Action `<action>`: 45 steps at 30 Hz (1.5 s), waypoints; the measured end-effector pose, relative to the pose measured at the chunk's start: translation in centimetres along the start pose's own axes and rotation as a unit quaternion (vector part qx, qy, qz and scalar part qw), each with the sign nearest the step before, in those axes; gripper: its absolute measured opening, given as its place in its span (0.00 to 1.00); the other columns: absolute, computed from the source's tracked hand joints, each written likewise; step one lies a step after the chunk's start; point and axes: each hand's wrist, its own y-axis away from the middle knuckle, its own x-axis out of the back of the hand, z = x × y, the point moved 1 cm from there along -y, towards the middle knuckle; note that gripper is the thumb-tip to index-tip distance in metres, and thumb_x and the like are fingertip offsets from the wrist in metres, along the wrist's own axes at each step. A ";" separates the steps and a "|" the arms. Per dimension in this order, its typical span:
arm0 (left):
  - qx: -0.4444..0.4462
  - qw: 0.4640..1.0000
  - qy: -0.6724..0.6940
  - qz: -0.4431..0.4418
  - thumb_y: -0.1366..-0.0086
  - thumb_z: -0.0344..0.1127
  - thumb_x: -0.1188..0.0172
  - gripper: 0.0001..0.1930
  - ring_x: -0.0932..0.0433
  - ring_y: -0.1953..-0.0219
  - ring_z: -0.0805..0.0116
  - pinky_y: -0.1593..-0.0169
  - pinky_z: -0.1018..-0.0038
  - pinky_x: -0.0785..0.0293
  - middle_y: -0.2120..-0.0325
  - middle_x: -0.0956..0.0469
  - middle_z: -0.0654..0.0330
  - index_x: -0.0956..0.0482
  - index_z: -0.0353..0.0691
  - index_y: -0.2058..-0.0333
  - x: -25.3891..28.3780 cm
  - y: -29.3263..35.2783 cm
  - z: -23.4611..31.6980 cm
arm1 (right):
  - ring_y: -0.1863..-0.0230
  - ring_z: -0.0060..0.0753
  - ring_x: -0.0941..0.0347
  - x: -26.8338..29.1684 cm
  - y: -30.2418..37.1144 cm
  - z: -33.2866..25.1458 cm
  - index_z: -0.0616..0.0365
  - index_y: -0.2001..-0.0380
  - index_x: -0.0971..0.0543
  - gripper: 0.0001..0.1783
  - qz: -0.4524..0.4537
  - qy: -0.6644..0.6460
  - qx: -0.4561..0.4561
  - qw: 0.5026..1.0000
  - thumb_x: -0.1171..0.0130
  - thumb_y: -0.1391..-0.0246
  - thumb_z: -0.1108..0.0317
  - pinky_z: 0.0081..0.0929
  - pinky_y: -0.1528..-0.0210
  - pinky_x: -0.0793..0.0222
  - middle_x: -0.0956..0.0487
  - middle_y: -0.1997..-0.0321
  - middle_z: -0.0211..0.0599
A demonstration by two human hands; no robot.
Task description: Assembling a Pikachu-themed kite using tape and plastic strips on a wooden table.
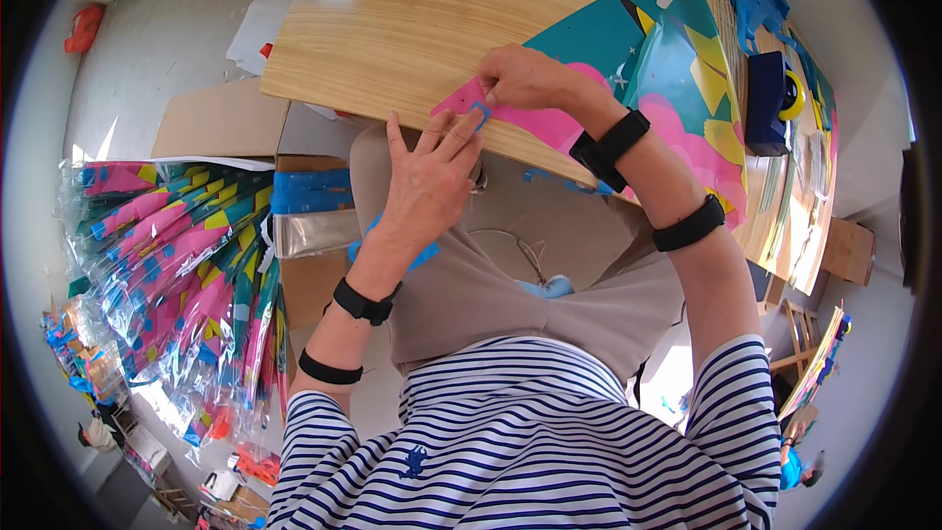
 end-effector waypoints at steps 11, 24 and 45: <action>-0.002 1.000 -0.013 0.004 0.51 0.30 0.29 0.29 0.37 0.34 0.61 0.36 0.28 0.50 0.37 0.32 0.68 0.24 0.42 0.47 -0.1 -0.1 0.0 | 0.62 0.58 0.21 -0.1 -0.1 -0.3 0.62 0.72 0.18 0.10 0.000 0.045 -0.025 0.999 0.43 0.60 0.70 0.47 0.65 0.27 0.18 0.68 0.54; 0.002 1.000 -0.007 -0.010 0.51 0.30 0.29 0.29 0.37 0.34 0.61 0.36 0.29 0.49 0.38 0.31 0.69 0.24 0.44 0.47 0.4 -0.3 0.1 | 0.69 0.46 0.19 2.1 1.4 -0.9 0.61 0.76 0.18 0.15 0.146 0.120 -0.189 0.964 0.29 0.61 0.60 0.37 0.67 0.25 0.17 0.74 0.45; 0.001 0.999 -0.034 -0.005 0.51 0.32 0.30 0.30 0.38 0.33 0.60 0.36 0.29 0.50 0.39 0.30 0.69 0.24 0.45 0.46 0.1 0.0 -0.1 | 0.68 0.46 0.19 -2.2 2.4 -3.0 0.55 0.76 0.19 0.18 0.179 0.045 -0.258 0.948 0.25 0.63 0.54 0.41 0.68 0.27 0.18 0.75 0.40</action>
